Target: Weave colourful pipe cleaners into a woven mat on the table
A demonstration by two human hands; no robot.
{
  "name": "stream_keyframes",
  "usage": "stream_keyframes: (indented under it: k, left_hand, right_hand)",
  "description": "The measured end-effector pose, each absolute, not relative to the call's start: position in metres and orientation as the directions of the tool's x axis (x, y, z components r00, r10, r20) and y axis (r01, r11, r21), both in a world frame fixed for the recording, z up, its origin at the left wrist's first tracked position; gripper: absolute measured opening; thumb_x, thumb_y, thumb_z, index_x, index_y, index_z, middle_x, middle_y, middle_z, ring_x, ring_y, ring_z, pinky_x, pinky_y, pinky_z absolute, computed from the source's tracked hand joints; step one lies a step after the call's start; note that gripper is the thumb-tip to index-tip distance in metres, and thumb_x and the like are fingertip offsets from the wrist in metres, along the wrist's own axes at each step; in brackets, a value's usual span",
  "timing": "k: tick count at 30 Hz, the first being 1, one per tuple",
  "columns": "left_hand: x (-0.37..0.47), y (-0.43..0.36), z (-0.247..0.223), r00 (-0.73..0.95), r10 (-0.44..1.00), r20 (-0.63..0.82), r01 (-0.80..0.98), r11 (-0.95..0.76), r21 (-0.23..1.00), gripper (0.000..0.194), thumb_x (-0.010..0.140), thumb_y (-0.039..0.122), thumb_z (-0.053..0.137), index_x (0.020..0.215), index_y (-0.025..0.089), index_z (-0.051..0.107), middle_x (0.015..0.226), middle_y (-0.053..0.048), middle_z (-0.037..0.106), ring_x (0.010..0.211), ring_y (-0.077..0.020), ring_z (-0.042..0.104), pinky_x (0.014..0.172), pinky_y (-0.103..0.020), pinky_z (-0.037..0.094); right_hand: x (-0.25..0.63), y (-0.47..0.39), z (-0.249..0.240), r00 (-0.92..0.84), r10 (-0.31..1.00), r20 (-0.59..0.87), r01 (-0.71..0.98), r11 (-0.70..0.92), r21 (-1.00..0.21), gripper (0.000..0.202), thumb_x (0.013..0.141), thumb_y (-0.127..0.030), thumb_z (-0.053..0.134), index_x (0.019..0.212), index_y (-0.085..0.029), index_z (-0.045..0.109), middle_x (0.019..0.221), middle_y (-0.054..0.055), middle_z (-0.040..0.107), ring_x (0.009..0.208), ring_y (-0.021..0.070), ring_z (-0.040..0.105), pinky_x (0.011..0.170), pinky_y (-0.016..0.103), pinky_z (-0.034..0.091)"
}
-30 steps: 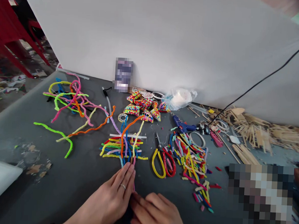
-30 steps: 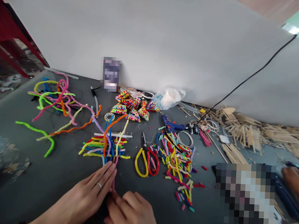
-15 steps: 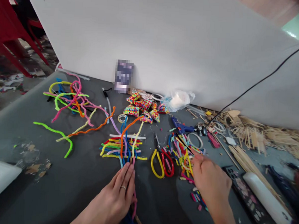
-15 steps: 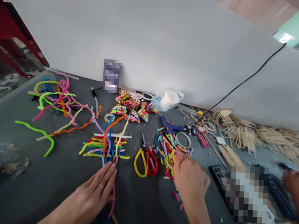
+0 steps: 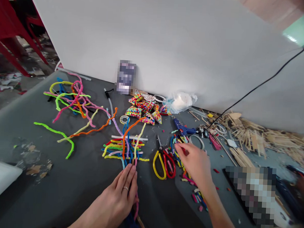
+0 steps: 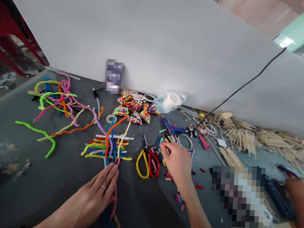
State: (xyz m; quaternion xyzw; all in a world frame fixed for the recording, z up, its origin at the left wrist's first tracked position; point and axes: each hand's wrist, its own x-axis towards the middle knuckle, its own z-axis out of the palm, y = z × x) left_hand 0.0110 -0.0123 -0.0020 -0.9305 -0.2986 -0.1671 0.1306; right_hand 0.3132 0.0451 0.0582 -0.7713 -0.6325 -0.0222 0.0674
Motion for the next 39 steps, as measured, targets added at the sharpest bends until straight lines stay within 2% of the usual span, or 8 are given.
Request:
stream_keyframes:
  k: [9,15,18,22,25,28,32,39]
  left_hand:
    - [0.009,-0.011,0.002,0.779,0.503,0.374,0.588,-0.794,-0.158,0.056,0.102,0.041,0.053,0.138,-0.002,0.056,0.146,-0.026,0.055,0.14,-0.0366,0.05,0.114,-0.045,0.041]
    - [0.009,-0.011,0.0,0.793,0.485,0.368,0.572,-0.8,-0.178,0.058,0.102,0.04,0.053,0.139,-0.005,0.054,0.147,-0.028,0.053,0.141,-0.0382,0.048,0.118,-0.048,0.034]
    - [0.008,-0.011,0.0,0.794,0.482,0.37,0.572,-0.798,-0.188,0.058,0.102,0.04,0.053,0.139,-0.005,0.054,0.147,-0.028,0.053,0.14,-0.038,0.049,0.119,-0.049,0.032]
    - [0.009,-0.011,0.0,0.787,0.494,0.371,0.583,-0.791,-0.184,0.056,0.102,0.039,0.051,0.139,-0.003,0.054,0.146,-0.026,0.054,0.139,-0.0363,0.051,0.118,-0.047,0.031]
    - [0.01,-0.011,-0.001,0.781,0.5,0.374,0.59,-0.787,-0.18,0.056,0.102,0.038,0.051,0.139,-0.003,0.054,0.146,-0.026,0.054,0.139,-0.0359,0.051,0.118,-0.047,0.032]
    - [0.009,-0.012,-0.001,0.783,0.494,0.378,0.585,-0.792,-0.175,0.056,0.102,0.037,0.052,0.139,-0.005,0.053,0.146,-0.028,0.053,0.139,-0.037,0.05,0.117,-0.048,0.032]
    - [0.008,-0.013,-0.005,0.784,0.496,0.373,0.581,-0.798,-0.16,0.056,0.101,0.037,0.053,0.14,-0.004,0.053,0.147,-0.027,0.053,0.14,-0.0369,0.049,0.119,-0.047,0.029]
    - [0.007,-0.015,-0.011,0.784,0.507,0.358,0.581,-0.802,-0.137,0.048,0.098,0.029,0.052,0.135,-0.002,0.057,0.135,-0.026,0.063,0.13,-0.0328,0.059,0.116,-0.047,0.032]
  right_hand:
    - [0.309,0.072,0.055,0.277,0.961,0.019,0.96,-0.276,-0.046,0.019,0.092,-0.034,0.059,0.083,-0.025,0.073,0.08,0.003,0.073,0.071,0.0193,0.064,0.06,0.029,0.032]
    - [0.33,0.069,0.059,0.313,0.949,-0.035,0.527,-0.204,-0.825,0.033,0.085,-0.054,0.066,0.089,-0.021,0.066,0.078,0.002,0.069,0.057,0.013,0.052,0.056,0.026,0.037]
    - [0.335,0.072,0.061,0.333,0.935,-0.12,0.144,-0.176,-0.974,0.039,0.071,-0.054,0.08,0.083,-0.021,0.063,0.07,-0.003,0.063,0.042,0.0055,0.028,0.044,0.023,0.029]
    - [0.337,0.074,0.06,0.446,0.895,-0.018,0.093,-0.066,-0.993,0.043,0.067,-0.056,0.084,0.081,-0.022,0.062,0.071,-0.005,0.06,0.045,0.0066,0.037,0.044,0.022,0.033]
    - [0.325,0.065,0.065,0.493,0.848,0.197,0.353,0.012,-0.936,0.03,0.083,-0.05,0.075,0.09,-0.021,0.069,0.08,0.0,0.067,0.07,0.0138,0.062,0.066,0.024,0.049]
    - [0.294,0.046,0.073,0.237,0.903,0.358,0.699,0.097,-0.709,0.023,0.098,-0.04,0.061,0.086,-0.021,0.069,0.082,0.003,0.072,0.089,0.0207,0.07,0.083,0.03,0.051]
    - [0.241,0.028,0.07,-0.204,0.879,0.431,0.769,0.416,-0.484,0.014,0.1,-0.019,0.055,0.103,-0.022,0.069,0.089,0.001,0.075,0.074,0.0139,0.07,0.072,0.024,0.051]
    - [0.183,0.036,0.034,-0.355,0.868,0.347,0.691,0.494,-0.528,0.014,0.098,-0.015,0.062,0.1,-0.024,0.073,0.09,0.0,0.076,0.084,0.0158,0.07,0.081,0.026,0.052]
